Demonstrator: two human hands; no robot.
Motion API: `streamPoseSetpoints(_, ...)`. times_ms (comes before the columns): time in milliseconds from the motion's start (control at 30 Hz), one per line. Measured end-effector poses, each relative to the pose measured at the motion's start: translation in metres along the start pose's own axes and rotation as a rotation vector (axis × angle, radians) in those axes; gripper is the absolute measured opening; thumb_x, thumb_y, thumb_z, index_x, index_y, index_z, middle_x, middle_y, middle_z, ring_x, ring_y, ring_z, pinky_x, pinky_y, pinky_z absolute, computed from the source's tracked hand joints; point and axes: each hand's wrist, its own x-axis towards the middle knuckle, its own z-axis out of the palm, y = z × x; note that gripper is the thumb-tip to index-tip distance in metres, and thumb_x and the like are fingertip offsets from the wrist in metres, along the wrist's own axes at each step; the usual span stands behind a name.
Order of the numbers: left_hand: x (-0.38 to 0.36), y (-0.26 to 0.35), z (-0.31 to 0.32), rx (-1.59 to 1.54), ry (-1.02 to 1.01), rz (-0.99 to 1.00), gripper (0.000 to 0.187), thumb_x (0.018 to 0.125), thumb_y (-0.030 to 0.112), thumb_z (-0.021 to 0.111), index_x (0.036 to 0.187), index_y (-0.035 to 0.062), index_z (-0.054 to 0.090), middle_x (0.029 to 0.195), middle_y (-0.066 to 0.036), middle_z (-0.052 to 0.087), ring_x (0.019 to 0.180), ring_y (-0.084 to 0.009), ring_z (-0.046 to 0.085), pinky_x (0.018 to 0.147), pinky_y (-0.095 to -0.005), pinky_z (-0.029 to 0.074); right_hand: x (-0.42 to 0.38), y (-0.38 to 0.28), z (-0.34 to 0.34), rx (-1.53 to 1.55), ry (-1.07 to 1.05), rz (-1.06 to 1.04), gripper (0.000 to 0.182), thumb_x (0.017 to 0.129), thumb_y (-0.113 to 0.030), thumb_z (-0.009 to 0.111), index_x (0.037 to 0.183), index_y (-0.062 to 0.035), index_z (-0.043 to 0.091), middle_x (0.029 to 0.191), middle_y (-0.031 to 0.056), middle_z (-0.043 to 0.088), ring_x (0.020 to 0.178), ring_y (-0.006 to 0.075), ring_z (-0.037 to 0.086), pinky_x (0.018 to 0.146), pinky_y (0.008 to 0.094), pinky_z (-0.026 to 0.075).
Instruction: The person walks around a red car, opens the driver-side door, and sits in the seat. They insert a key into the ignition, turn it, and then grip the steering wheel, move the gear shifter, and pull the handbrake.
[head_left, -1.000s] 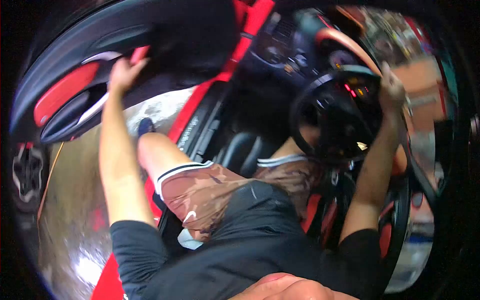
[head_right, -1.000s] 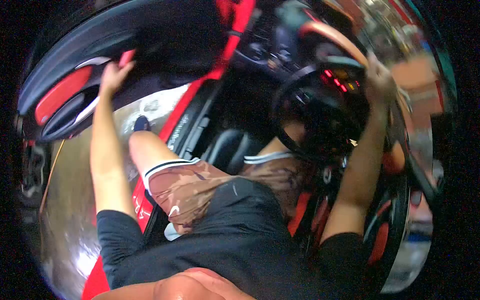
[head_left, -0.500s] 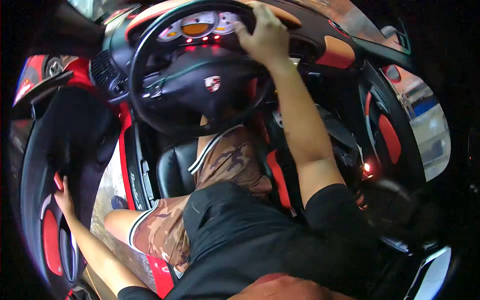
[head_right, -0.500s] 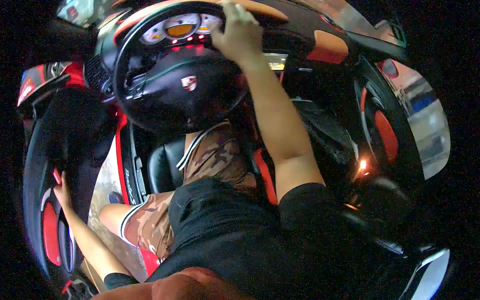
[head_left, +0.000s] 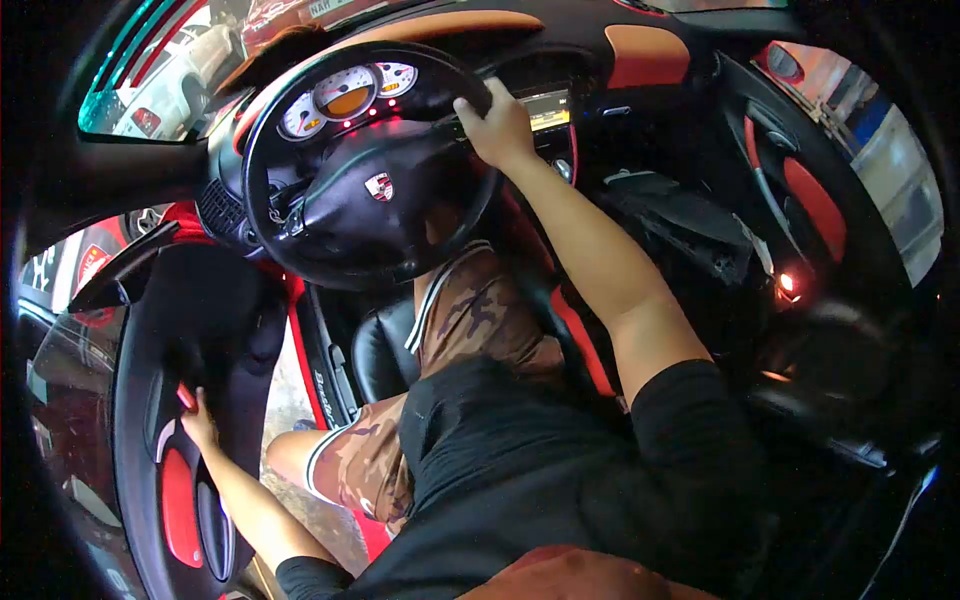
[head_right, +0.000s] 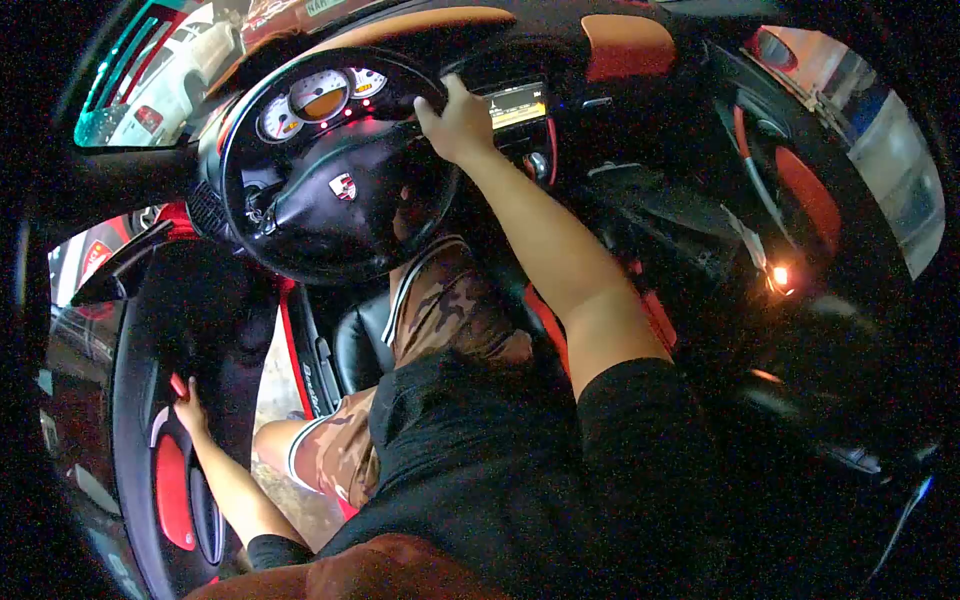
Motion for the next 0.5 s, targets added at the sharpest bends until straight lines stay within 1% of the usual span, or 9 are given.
streamPoseSetpoints(33,-0.004,0.01,-0.006,0.023,-0.056,-0.02,0.068,0.086,0.057,0.075,0.069,-0.0068,0.06,0.056,-0.011,0.054,0.052,-0.0224,0.05,0.054,-0.0439,0.043,-0.007,0.011,0.002,0.067,-0.041,0.1,0.052,0.088,-0.049,0.07,0.114,-0.0045,0.064,0.108,0.0232,0.071,0.101,0.0424,0.068,0.087,0.0468,0.054)
streamPoseSetpoints(67,-0.009,0.02,-0.009,-0.018,-0.059,-0.031,0.067,0.086,0.057,0.075,0.07,-0.0065,0.06,0.058,-0.011,0.055,0.052,-0.0227,0.051,0.054,-0.0437,0.043,-0.014,0.022,0.014,0.001,0.142,0.073,0.065,0.085,-0.061,0.069,0.106,0.0001,0.067,0.099,0.0236,0.073,0.098,0.042,0.069,0.086,0.0456,0.054)
streamPoseSetpoints(100,-0.01,0.018,-0.007,-0.061,-0.062,-0.043,0.066,0.086,0.057,0.075,0.071,-0.0063,0.061,0.06,-0.011,0.057,0.052,-0.0231,0.052,0.054,-0.0436,0.043,-0.016,0.022,0.015,0.022,0.134,0.085,0.068,0.085,-0.062,0.069,0.108,0.0016,0.067,0.099,0.0243,0.073,0.097,0.0417,0.069,0.086,0.0455,0.054)
streamPoseSetpoints(200,-0.008,0.013,-0.002,-0.046,-0.029,-0.032,0.065,0.086,0.057,0.074,0.078,-0.0069,0.064,0.063,-0.013,0.061,0.055,-0.0257,0.056,0.058,-0.0439,0.047,-0.018,0.02,0.012,0.052,0.113,0.109,0.076,0.085,-0.064,0.068,0.115,0.0059,0.065,0.099,0.0267,0.072,0.097,0.0411,0.07,0.086,0.0451,0.054)
streamPoseSetpoints(300,-0.021,0.039,-0.015,-0.022,-0.021,-0.005,0.066,0.086,0.057,0.073,0.087,-0.0082,0.066,0.07,-0.018,0.065,0.064,-0.0301,0.062,0.066,-0.0452,0.05,-0.018,0.006,0.003,0.044,0.085,0.112,0.08,0.085,-0.062,0.07,0.118,0.01,0.064,0.1,0.0297,0.071,0.099,0.0413,0.07,0.087,0.0442,0.054)
streamPoseSetpoints(333,-0.015,0.027,-0.009,0.027,-0.007,0.006,0.067,0.086,0.056,0.073,0.09,-0.0099,0.066,0.078,-0.023,0.068,0.073,-0.033,0.065,0.073,-0.0457,0.051,-0.014,0.017,0.008,0.056,0.075,0.098,0.079,0.085,-0.062,0.07,0.116,0.0104,0.065,0.1,0.0296,0.071,0.099,0.0412,0.07,0.087,0.0441,0.054)
streamPoseSetpoints(367,-0.01,0.014,-0.003,0.013,-0.015,-0.039,0.066,0.086,0.055,0.074,0.088,-0.0102,0.065,0.082,-0.026,0.069,0.077,-0.0361,0.067,0.073,-0.0457,0.051,-0.014,0.027,0.014,0.066,0.066,0.087,0.079,0.085,-0.062,0.07,0.115,0.0108,0.065,0.1,0.0295,0.071,0.098,0.0412,0.07,0.087,0.044,0.054)
streamPoseSetpoints(400,-0.012,0.015,-0.004,-0.029,-0.011,-0.025,0.065,0.086,0.054,0.074,0.087,-0.0102,0.066,0.082,-0.027,0.069,0.076,-0.0372,0.067,0.073,-0.0459,0.051,-0.016,0.02,0.01,0.092,0.068,0.084,0.08,0.085,-0.063,0.07,0.115,0.0114,0.065,0.101,0.03,0.071,0.099,0.0409,0.07,0.089,0.0438,0.053)
streamPoseSetpoints(500,-0.015,0.026,-0.006,-0.078,-0.016,0.018,0.063,0.087,0.053,0.074,0.085,-0.0094,0.066,0.078,-0.025,0.069,0.073,-0.0383,0.068,0.071,-0.0466,0.051,-0.011,0.039,0.019,0.134,0.044,0.057,0.08,0.085,-0.063,0.07,0.115,0.0111,0.065,0.102,0.0295,0.071,0.1,0.04,0.069,0.09,0.0436,0.053)
